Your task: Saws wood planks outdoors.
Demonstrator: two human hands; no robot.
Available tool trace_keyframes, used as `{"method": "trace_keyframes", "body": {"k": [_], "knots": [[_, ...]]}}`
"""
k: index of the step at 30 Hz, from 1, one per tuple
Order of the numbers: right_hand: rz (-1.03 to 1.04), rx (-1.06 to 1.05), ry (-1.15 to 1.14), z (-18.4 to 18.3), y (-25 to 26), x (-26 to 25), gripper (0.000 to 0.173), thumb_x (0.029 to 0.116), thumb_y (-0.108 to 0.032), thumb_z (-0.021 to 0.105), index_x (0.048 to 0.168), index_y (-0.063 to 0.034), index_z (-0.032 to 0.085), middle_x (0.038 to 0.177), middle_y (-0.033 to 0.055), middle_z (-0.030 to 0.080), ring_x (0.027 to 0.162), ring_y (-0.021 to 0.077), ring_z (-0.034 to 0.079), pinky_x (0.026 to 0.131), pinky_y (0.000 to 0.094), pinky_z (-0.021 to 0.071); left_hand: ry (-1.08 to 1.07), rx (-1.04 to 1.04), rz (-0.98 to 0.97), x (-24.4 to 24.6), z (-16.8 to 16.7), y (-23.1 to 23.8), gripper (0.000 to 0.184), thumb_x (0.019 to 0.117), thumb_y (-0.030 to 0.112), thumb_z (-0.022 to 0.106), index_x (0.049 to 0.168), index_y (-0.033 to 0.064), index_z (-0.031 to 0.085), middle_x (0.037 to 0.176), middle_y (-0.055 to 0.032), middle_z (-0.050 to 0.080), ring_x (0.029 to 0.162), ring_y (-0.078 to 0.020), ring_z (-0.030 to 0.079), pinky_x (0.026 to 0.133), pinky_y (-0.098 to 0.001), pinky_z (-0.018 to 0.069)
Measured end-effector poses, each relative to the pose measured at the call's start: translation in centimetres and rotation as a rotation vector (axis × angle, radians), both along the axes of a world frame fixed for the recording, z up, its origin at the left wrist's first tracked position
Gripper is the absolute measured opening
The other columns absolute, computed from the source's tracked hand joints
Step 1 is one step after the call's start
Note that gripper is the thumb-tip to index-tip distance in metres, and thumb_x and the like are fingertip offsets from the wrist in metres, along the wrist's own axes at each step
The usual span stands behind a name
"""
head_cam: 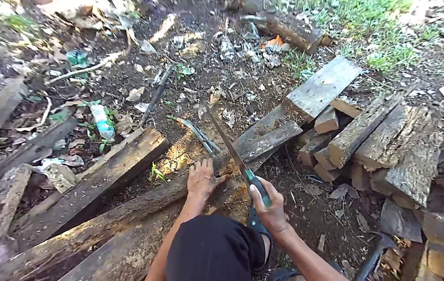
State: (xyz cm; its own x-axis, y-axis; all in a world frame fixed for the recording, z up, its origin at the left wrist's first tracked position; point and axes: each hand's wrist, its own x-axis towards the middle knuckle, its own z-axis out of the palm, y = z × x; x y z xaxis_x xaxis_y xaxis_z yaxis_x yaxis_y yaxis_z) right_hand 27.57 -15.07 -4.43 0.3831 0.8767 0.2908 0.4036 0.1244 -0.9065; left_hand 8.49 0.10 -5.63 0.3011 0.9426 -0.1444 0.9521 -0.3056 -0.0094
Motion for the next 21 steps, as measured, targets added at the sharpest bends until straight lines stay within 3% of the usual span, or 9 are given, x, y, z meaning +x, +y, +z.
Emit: {"method": "trace_keyframes", "body": {"k": [2, 7, 9, 11, 13, 16, 18, 21], "knots": [[0.027, -0.009, -0.001, 0.1, -0.1, -0.2, 0.038, 0.0994, -0.025, 0.066, 0.125, 0.0030, 0.067, 0.107, 0.0092, 0.075, 0.087, 0.0083, 0.073, 0.078, 0.0275, 0.0633, 0.004, -0.009, 0.004, -0.3, 0.3, -0.2, 0.104, 0.0758, 0.090, 0.054, 0.141, 0.0099, 0.058, 0.135, -0.0144, 0.065, 0.124, -0.0358, 0.061, 0.103, -0.0586, 0.0477], [0.106, -0.081, 0.047, 2.1, 0.3, 0.7, 0.063, 0.1024, -0.042, 0.061, 0.147, 0.0008, 0.052, 0.104, 0.0066, 0.075, 0.077, 0.0091, 0.071, 0.071, 0.0332, 0.0638, 0.025, 0.042, -0.019, -0.4, 0.0, -0.4, 0.116, 0.0724, 0.099, 0.040, 0.141, 0.0071, 0.058, 0.132, -0.0142, 0.067, 0.120, -0.0346, 0.064, 0.098, -0.0564, 0.0503], [0.108, -0.027, 0.071, 1.5, 0.7, 0.5, 0.052, 0.1031, -0.034, 0.062, 0.141, 0.0015, 0.058, 0.104, 0.0076, 0.075, 0.076, 0.0095, 0.072, 0.069, 0.0321, 0.0642, 0.028, 0.061, -0.025, -0.6, -0.3, -0.3, 0.117, 0.0723, 0.100, 0.037, 0.140, 0.0077, 0.059, 0.131, -0.0131, 0.067, 0.119, -0.0338, 0.064, 0.098, -0.0560, 0.0505], [0.147, -0.004, 0.065, 1.1, -0.2, 1.0, 0.042, 0.1028, -0.025, 0.063, 0.136, 0.0012, 0.062, 0.111, 0.0085, 0.075, 0.085, 0.0092, 0.073, 0.076, 0.0306, 0.0641, 0.021, 0.059, -0.022, -0.6, -0.3, -0.3, 0.110, 0.0757, 0.097, 0.040, 0.137, 0.0083, 0.061, 0.130, -0.0133, 0.067, 0.119, -0.0346, 0.064, 0.097, -0.0571, 0.0501], [0.139, -0.038, 0.028, 1.8, -3.4, 1.9, 0.039, 0.1024, -0.023, 0.063, 0.135, -0.0012, 0.064, 0.110, 0.0079, 0.075, 0.080, 0.0095, 0.072, 0.072, 0.0318, 0.0643, 0.030, 0.053, -0.020, -0.5, -0.1, -0.3, 0.106, 0.0767, 0.096, 0.042, 0.136, 0.0099, 0.061, 0.130, -0.0128, 0.067, 0.119, -0.0342, 0.064, 0.097, -0.0577, 0.0499], [0.132, -0.124, -0.016, 4.4, -12.1, 4.1, 0.039, 0.1032, -0.027, 0.061, 0.137, -0.0076, 0.064, 0.107, 0.0065, 0.076, 0.075, 0.0088, 0.072, 0.067, 0.0320, 0.0644, 0.023, 0.058, -0.020, -0.5, 0.1, -0.3, 0.104, 0.0774, 0.095, 0.044, 0.135, 0.0108, 0.063, 0.129, -0.0122, 0.068, 0.119, -0.0337, 0.064, 0.095, -0.0569, 0.0510], [0.122, -0.192, 0.006, 5.9, -17.2, 5.5, 0.038, 0.1041, -0.027, 0.060, 0.138, -0.0106, 0.063, 0.097, 0.0075, 0.075, 0.068, 0.0114, 0.070, 0.062, 0.0339, 0.0635, 0.032, 0.075, -0.027, -0.4, -0.3, -0.4, 0.104, 0.0773, 0.095, 0.043, 0.133, 0.0106, 0.063, 0.126, -0.0120, 0.069, 0.116, -0.0336, 0.065, 0.093, -0.0561, 0.0522], [0.120, -0.237, 0.046, 6.1, -16.8, 5.7, 0.037, 0.1049, -0.024, 0.058, 0.139, -0.0097, 0.062, 0.095, 0.0089, 0.074, 0.066, 0.0152, 0.070, 0.060, 0.0377, 0.0630, 0.021, 0.102, -0.020, -0.3, -0.8, -0.3, 0.104, 0.0768, 0.096, 0.044, 0.133, 0.0099, 0.064, 0.124, -0.0123, 0.069, 0.113, -0.0340, 0.066, 0.094, -0.0567, 0.0525]]}}
